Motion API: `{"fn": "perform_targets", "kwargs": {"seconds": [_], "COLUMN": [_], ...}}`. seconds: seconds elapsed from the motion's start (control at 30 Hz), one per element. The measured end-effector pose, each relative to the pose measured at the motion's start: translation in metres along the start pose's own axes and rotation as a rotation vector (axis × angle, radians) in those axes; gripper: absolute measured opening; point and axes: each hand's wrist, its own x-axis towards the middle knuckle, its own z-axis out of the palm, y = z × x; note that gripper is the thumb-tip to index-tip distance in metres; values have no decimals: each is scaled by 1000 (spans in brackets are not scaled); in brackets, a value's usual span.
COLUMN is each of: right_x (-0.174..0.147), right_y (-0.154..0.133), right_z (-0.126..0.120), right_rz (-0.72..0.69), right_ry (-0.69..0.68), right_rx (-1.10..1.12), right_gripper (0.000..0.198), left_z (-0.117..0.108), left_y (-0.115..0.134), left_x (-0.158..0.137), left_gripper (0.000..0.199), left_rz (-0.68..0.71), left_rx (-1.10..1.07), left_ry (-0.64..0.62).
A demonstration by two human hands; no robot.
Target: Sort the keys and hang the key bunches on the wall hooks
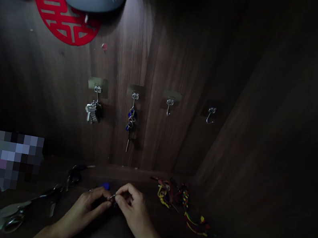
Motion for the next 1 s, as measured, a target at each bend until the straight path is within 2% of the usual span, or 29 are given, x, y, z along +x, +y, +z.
{"fn": "perform_targets", "kwargs": {"seconds": [0.23,0.37,0.53,0.73,0.9,1.0], "right_x": [-1,-1,2,33,77,102], "right_y": [2,7,0,-36,-76,-99], "right_z": [0,3,-5,-34,-53,-58], "right_rz": [-94,-146,-157,-173,-315,-398], "right_ry": [77,72,103,246,392,433], "right_rx": [-86,-154,-120,-2,115,161], "right_gripper": [24,23,16,15,20,21], "left_z": [-2,-1,-4,-7,-7,-10], "left_y": [3,1,4,6,0,0], "left_x": [-2,-4,-4,-3,-2,-2], "left_gripper": [19,18,25,25,23,21], "left_rz": [38,58,51,-1,-21,-31], "left_rx": [17,29,41,62,59,60], "left_ry": [28,11,18,104,160,187]}}
